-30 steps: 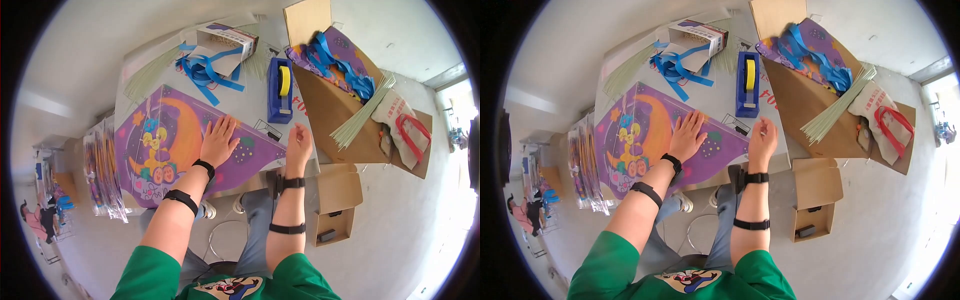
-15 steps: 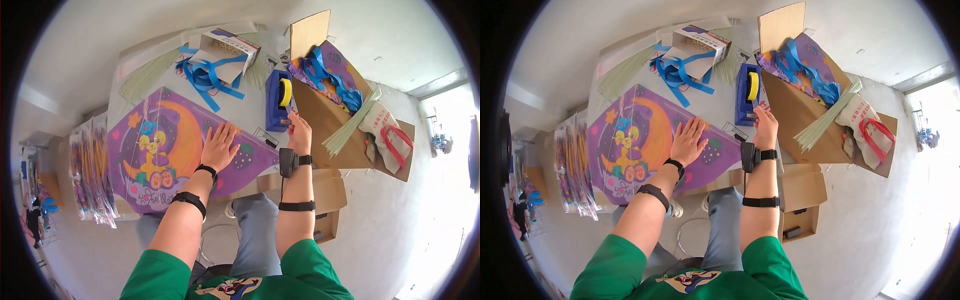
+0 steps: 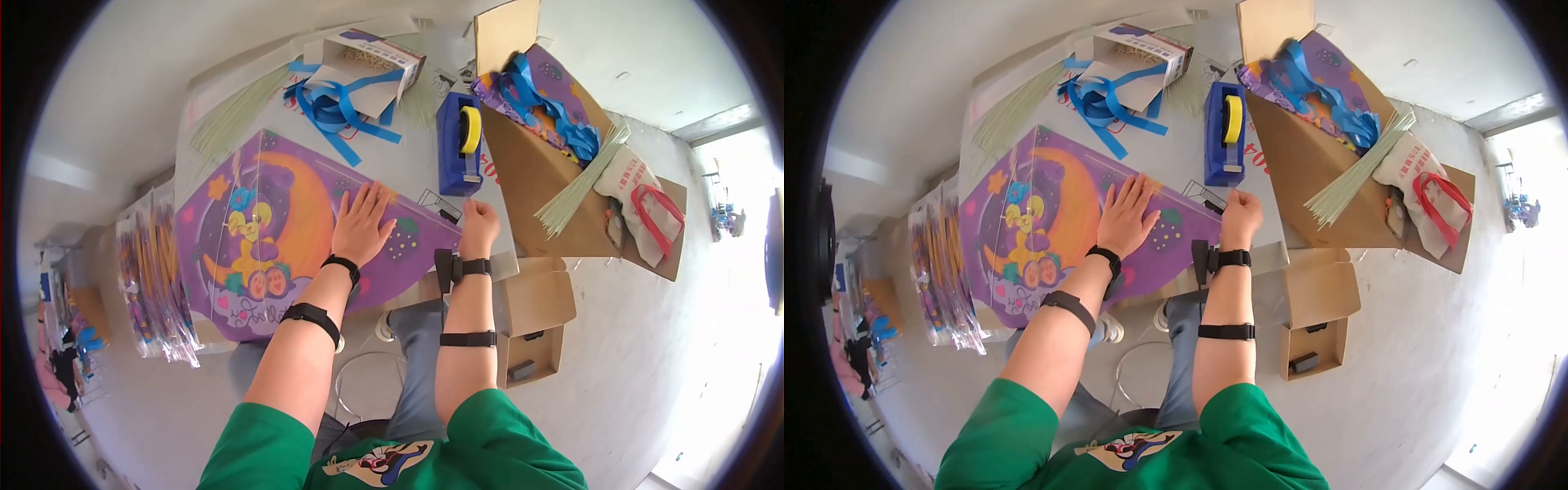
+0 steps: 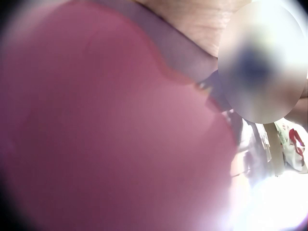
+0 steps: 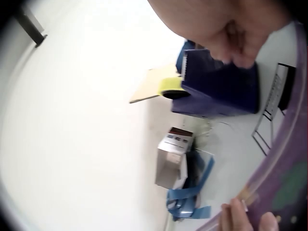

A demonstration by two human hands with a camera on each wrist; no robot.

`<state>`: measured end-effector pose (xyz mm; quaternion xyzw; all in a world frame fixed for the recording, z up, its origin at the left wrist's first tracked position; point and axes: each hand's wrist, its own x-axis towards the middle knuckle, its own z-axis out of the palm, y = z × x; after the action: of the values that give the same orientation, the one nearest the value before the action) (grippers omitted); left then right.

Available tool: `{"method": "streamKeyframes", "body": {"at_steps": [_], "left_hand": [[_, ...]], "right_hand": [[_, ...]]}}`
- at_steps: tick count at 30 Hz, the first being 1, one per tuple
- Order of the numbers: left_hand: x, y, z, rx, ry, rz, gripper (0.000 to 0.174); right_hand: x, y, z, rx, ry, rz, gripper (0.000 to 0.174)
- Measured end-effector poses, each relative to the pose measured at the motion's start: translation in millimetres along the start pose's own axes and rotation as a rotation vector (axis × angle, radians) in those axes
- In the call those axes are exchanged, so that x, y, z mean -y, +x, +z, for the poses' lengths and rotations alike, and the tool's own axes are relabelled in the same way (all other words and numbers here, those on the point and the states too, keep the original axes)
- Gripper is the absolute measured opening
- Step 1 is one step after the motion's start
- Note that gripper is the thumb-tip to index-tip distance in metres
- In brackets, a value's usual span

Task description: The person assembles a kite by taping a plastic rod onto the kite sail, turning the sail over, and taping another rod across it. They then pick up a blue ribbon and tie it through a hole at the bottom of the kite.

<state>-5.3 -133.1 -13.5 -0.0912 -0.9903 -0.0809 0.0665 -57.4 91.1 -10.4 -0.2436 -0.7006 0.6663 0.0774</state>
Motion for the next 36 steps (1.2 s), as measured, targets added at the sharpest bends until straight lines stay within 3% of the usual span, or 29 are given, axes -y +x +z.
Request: {"method": "streamKeyframes", "body": {"at_steps": [2, 5, 8, 12, 19, 22, 30, 36], "left_hand": [[-2.4, -2.9, 0.2, 0.018, -0.014, -0.005, 0.061], [-0.8, -1.3, 0.8, 0.026, -0.013, -0.008, 0.061], [-0.1, 4.9, -1.6, 0.027, -0.001, 0.008, 0.062], [-0.2, 3.2, 3.6, 0.026, -0.036, 0.001, 0.062], [0.3, 6.4, 8.5, 0.031, -0.149, -0.089, 0.056], [19.3, 15.3, 2.1, -0.051, -0.253, -0.061, 0.048], [30.6, 28.9, -5.8, -0.117, -0.387, 0.203, 0.034], [35.3, 29.6, 4.4, -0.135, -0.544, 0.148, 0.033]], "right_hand": [[-12.0, -7.7, -2.3, -0.046, -0.151, 0.051, 0.017], [9.5, -40.8, 5.2, -0.055, 0.081, 0.108, 0.014], [21.2, -52.8, 34.1, 0.172, 0.206, 0.135, 0.013], [22.9, -72.0, 57.4, 0.228, 0.334, 0.234, 0.014], [15.4, -69.7, 67.9, 0.208, 0.332, 0.319, 0.017], [12.9, -72.0, 74.4, 0.218, 0.253, 0.342, 0.018], [11.0, -74.7, 89.0, 0.216, 0.204, 0.257, 0.028], [17.5, -75.8, 91.6, 0.171, 0.156, 0.235, 0.028]]}}
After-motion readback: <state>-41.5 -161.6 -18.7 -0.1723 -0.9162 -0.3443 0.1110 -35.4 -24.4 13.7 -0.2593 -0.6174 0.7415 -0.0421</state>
